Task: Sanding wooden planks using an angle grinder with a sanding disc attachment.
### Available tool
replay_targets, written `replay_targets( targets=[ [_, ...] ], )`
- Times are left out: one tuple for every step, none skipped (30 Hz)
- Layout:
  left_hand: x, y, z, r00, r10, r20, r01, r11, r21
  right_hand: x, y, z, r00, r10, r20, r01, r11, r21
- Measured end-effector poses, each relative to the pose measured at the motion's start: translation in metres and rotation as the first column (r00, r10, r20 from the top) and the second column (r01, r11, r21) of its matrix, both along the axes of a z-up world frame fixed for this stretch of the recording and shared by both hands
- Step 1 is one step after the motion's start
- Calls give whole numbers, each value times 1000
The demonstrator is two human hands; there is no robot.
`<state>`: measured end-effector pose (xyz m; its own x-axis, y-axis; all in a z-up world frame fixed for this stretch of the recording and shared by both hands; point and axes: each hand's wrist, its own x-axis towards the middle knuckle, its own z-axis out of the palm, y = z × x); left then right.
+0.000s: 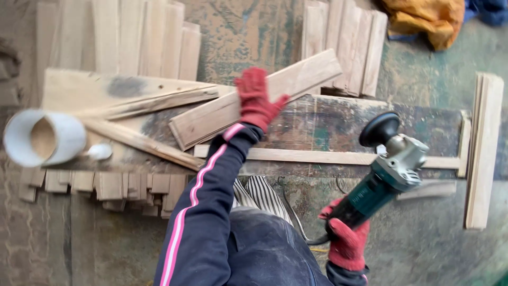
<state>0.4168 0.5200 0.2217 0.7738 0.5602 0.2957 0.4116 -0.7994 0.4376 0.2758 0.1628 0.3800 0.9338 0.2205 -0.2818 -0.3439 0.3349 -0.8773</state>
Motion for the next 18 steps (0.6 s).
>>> replay_targets(
  targets=[
    [-2,11,-11,999,-43,-6,43,999,-8,-1,-12,3,999,-43,-6,43,999,-8],
    [-3,23,-24,984,-29,-175,38,998,52,-4,-23,4,995,-98,-33,95,993,-70],
    [-8,30,-40,940,0,-342,39,993,108,-8,-39,9,987,-145,-64,135,980,-143],
    [-11,24,-33,934,-39,-354,75,993,89,-14,-48,6,981,-181,-75,167,972,-163],
    [-18,21,-24,943,-89,-320,129,986,106,-18,-57,3,972,-217,-90,201,967,-154],
    [-27,20,-14,948,-141,-286,182,975,124,-24,-65,3,962,-252,-104,236,961,-146],
    [-37,19,-15,946,-140,-293,183,975,125,-27,-73,0,961,-252,-112,235,961,-145],
    [-48,17,-15,929,-232,-289,273,956,110,-31,-81,-1,952,-269,-143,242,953,-182],
    [-59,20,-13,903,-323,-284,364,926,102,-37,-85,-3,941,-289,-175,251,945,-212],
    [-65,24,-9,900,-324,-293,368,923,109,-39,-86,-6,939,-291,-184,253,946,-205],
    [-72,25,-7,877,-358,-320,404,910,92,-40,-89,-9,934,-305,-186,268,942,-199],
    [-81,27,-4,853,-391,-346,440,895,73,-42,-92,-12,929,-319,-188,284,939,-194],
    [-87,23,-3,855,-383,-349,435,897,80,-42,-95,-14,931,-313,-190,279,942,-186],
    [-93,20,-2,849,-429,-310,475,876,89,-42,-97,-17,932,-305,-196,271,945,-183],
    [-100,16,-1,837,-474,-271,514,852,98,-43,-100,-18,933,-298,-202,263,947,-182],
    [-101,18,-1,839,-468,-276,510,854,103,-41,-98,-16,934,-292,-206,259,950,-175],
    [-100,18,-2,831,-476,-289,519,850,90,-39,-96,-14,940,-282,-191,251,953,-171],
    [-98,19,-3,822,-483,-302,526,847,77,-37,-94,-12,946,-272,-176,244,956,-166]
  ],
)
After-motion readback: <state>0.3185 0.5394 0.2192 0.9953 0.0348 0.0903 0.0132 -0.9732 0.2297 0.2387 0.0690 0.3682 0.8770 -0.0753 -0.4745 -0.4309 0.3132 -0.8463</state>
